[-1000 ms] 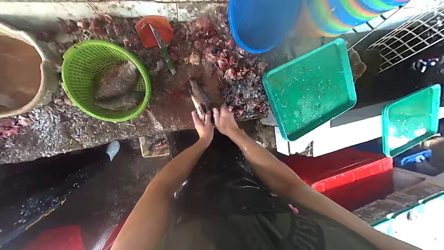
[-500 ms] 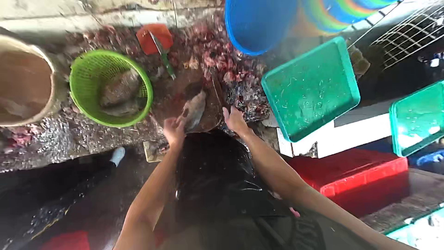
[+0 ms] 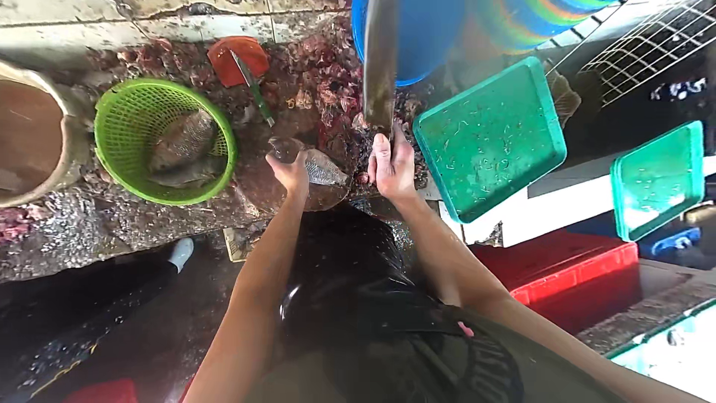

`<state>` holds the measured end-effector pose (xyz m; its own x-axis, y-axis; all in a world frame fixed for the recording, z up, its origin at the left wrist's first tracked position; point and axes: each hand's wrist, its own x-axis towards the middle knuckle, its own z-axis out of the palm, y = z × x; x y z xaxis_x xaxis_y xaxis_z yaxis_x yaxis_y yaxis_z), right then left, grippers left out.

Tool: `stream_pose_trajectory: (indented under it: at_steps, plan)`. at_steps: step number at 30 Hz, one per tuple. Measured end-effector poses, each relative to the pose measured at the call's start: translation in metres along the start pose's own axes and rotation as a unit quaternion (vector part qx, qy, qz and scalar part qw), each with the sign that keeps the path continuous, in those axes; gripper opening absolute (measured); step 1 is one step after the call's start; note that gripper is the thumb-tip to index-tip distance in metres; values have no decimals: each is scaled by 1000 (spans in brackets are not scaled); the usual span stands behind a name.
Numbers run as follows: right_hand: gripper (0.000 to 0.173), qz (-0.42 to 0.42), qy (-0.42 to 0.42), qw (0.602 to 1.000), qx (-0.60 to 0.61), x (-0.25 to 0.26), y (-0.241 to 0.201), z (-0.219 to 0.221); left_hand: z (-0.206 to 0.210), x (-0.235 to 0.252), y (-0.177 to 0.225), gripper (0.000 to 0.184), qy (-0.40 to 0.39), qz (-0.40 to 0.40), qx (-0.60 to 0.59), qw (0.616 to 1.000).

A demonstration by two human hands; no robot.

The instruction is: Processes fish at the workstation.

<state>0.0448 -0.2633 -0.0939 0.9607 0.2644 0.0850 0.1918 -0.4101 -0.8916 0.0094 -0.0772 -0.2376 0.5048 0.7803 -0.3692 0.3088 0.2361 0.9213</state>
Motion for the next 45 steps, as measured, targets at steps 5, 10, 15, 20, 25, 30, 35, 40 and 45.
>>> stream_pose_trajectory:
  at_steps: [5, 10, 15, 20, 25, 30, 35, 40, 45]
  plan:
    - [67, 236, -256, 883, -314, -29, 67, 29, -7, 3, 16, 85, -146, 9, 193, 970]
    - [48, 142, -97, 974, -148, -5, 19, 11, -12, -3, 5, 87, -328, 20, 388, 861]
    - [56, 86, -16, 996, -17, -57, 31, 21, -23, -34, 13, 86, -239, -53, 357, 901]
    - [58, 210, -174, 934, -229, -74, 52, 46, -18, -44, 21, 87, -231, -86, 344, 906]
    - [60, 259, -226, 916, -207, -38, 23, 32, -18, -39, 23, 83, -248, -46, 357, 900]
    - [35, 109, -57, 991, -46, -18, 24, 17, 3, -59, 39, 65, -270, 199, 565, 754]
    - [44, 137, -53, 984, -99, 7, 31, 15, 2, -42, 54, 53, -319, 120, 657, 672]
    - [41, 155, -77, 980, -102, 17, 22, 36, -18, -13, 64, 49, -278, 98, 664, 687]
    - [38, -36, 67, 997, 6, 31, 12, 69, -10, -19, 62, 43, -246, 102, 684, 679]
